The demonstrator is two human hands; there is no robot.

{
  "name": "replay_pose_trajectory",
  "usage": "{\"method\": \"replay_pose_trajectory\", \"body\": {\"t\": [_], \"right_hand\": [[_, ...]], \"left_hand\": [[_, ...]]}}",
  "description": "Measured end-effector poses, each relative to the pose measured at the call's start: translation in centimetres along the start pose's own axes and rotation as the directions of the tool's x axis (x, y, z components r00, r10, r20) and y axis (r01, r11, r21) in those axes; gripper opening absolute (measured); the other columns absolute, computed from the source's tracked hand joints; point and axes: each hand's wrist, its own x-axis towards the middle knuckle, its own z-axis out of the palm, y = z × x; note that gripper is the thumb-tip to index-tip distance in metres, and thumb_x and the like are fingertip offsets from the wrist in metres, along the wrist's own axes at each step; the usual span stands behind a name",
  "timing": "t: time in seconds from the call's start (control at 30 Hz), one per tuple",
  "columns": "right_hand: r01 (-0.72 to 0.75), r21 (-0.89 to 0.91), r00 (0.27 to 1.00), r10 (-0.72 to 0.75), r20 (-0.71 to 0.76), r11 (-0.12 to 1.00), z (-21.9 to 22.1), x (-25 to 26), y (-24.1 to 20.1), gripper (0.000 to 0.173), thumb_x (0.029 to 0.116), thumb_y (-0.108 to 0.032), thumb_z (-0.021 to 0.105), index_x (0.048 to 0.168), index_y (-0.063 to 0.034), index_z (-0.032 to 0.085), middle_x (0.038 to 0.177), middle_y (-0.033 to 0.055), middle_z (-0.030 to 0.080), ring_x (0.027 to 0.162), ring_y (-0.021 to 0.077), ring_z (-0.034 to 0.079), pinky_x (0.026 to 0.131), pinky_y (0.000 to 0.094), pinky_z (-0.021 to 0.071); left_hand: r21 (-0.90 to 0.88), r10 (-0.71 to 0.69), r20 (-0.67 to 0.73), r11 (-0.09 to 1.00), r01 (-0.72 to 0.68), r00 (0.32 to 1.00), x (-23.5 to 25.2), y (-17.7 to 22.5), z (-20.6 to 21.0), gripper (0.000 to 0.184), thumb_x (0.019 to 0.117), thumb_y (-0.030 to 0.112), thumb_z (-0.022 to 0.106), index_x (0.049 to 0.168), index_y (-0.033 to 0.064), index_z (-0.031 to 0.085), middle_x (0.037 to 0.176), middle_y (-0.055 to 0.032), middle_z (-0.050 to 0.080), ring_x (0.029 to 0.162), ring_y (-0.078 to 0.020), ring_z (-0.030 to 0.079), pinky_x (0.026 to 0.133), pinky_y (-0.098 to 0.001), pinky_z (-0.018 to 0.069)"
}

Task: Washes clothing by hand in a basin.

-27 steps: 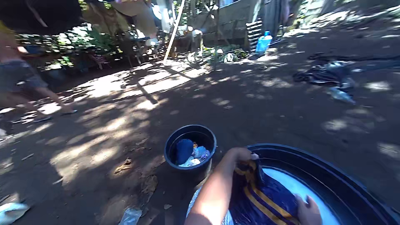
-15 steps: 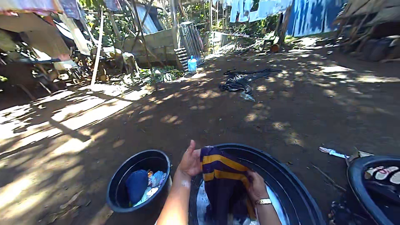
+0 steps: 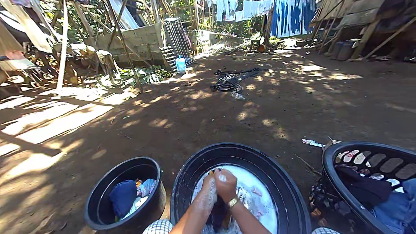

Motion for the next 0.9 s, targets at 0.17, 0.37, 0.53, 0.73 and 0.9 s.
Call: {"method": "replay_pose_trajectory", "body": {"t": [0.17,0.37,0.53,0.73,0.9], "right_hand": [[-0.267,-0.114,0.959,0.275,0.070,0.957,-1.8,1.0,-0.5,0.019,0.0810,-0.007,0.064,0.070,0.0080,0.069,0.070,0.0185,0.069,0.069,0.0281,0.070,0.068,0.0461,0.0567],[0.105,0.038,0.994,-0.105,-0.009,0.994,0.7,-0.7,-1.6,0.028,0.0825,-0.013,0.062,0.058,-0.0008,0.060,0.058,0.0087,0.062,0.059,0.0141,0.065,0.059,0.0267,0.0551],[-0.521,-0.230,0.806,0.563,0.184,0.822,-3.1,3.6,5.3,0.033,0.0994,-0.019,0.064,0.103,0.0140,0.067,0.111,0.0292,0.066,0.110,0.0413,0.063,0.100,0.0561,0.0472],[-0.791,0.163,0.570,0.613,0.546,0.590,-5.5,4.8,5.4,0.016,0.0948,-0.009,0.062,0.087,0.0027,0.068,0.074,0.0033,0.067,0.069,0.0073,0.063,0.069,0.0293,0.0549],[-0.645,0.546,0.761,0.509,0.402,0.534,-3.5,4.0,0.0,0.037,0.0863,-0.008,0.051,0.119,0.0052,0.063,0.112,0.0067,0.072,0.103,0.0092,0.068,0.090,0.0275,0.0564]], "left_hand": [[0.122,-0.324,-0.149,0.932,0.342,0.934,0.6,1.4,2.3,0.027,0.1089,0.021,0.046,0.109,-0.0002,0.062,0.091,-0.0115,0.062,0.081,-0.0193,0.059,0.073,-0.0380,0.0509],[-0.047,-0.142,-0.066,0.989,0.140,0.988,2.4,-1.4,-0.6,0.026,0.1086,0.015,0.042,0.112,-0.0040,0.059,0.095,-0.0132,0.061,0.083,-0.0169,0.057,0.076,-0.0327,0.0497],[-0.027,-0.274,-0.014,0.961,0.274,0.962,1.5,4.2,1.6,0.025,0.1068,0.020,0.051,0.123,0.0014,0.056,0.095,-0.0116,0.064,0.083,-0.0189,0.064,0.075,-0.0353,0.0545],[-0.208,-0.189,0.014,0.960,0.188,0.982,3.5,5.1,0.3,0.045,0.1098,0.035,0.043,0.146,0.0073,0.043,0.115,-0.0145,0.066,0.101,-0.0218,0.066,0.088,-0.0400,0.0554],[-0.278,-0.333,0.010,0.905,0.323,0.943,3.4,3.2,-0.2,0.045,0.1079,0.045,0.041,0.110,0.0058,0.063,0.089,-0.0094,0.069,0.080,-0.0189,0.067,0.073,-0.0375,0.0571]]}}
